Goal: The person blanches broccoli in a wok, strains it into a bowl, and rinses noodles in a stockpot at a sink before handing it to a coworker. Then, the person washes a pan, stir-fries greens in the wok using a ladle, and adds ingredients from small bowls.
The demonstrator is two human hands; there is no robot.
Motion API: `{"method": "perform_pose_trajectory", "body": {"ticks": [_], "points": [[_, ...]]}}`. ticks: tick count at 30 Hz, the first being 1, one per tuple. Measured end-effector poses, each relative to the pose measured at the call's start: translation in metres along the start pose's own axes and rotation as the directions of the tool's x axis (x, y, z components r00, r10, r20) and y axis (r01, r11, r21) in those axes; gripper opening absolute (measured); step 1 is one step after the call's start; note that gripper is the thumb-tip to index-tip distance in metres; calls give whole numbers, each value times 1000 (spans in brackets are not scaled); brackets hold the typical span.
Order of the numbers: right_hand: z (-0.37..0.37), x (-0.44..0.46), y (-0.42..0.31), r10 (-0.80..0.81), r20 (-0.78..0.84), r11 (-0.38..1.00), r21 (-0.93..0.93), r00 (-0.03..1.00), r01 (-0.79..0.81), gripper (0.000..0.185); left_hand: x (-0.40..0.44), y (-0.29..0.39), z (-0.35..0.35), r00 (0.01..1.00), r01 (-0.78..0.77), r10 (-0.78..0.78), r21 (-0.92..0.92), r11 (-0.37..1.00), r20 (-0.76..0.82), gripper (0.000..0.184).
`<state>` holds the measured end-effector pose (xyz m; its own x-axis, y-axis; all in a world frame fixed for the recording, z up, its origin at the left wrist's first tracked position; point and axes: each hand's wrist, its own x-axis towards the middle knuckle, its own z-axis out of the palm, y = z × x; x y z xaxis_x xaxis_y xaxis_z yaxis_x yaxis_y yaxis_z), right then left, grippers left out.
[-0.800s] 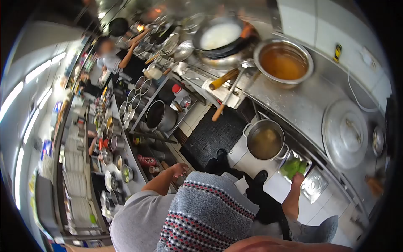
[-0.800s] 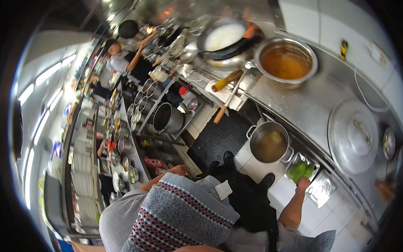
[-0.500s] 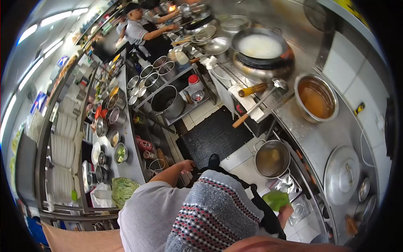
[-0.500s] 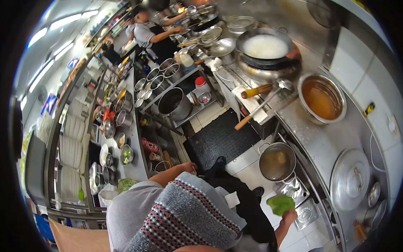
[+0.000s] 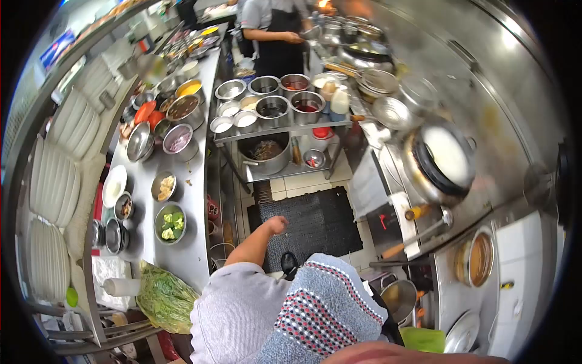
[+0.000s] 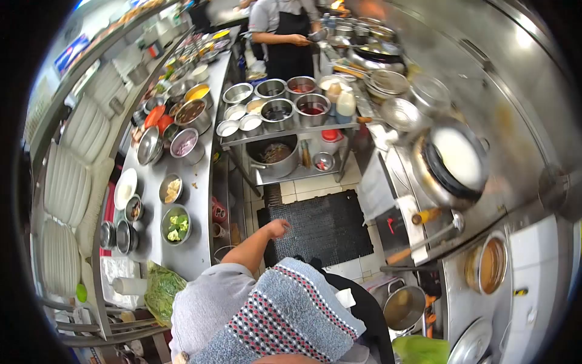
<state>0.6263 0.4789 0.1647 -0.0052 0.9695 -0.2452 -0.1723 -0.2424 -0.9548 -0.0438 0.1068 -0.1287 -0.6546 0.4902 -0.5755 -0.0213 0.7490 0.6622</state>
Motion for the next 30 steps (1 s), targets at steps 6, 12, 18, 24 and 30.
{"method": "perform_pose_trajectory", "body": {"ticks": [6,12,18,24,30], "points": [[142,36,-75,-132,169,991,39,977,128,34,86,-60,17,939,-320,336,180,930,-68,39],[308,61,-65,-92,508,996,66,856,68,35,12,58,-2,986,-168,164,-321,932,-39,44],[506,31,-13,-17,802,994,-51,597,96,23,-56,40,-78,907,-363,175,-502,785,-382,51],[620,-29,45,120,903,993,-109,413,-51,24,-191,-6,-165,708,-385,-92,-492,781,-700,51],[707,-95,102,158,987,980,-156,2,-122,31,-325,-32,-173,448,-213,-421,-551,807,-789,49]]}}
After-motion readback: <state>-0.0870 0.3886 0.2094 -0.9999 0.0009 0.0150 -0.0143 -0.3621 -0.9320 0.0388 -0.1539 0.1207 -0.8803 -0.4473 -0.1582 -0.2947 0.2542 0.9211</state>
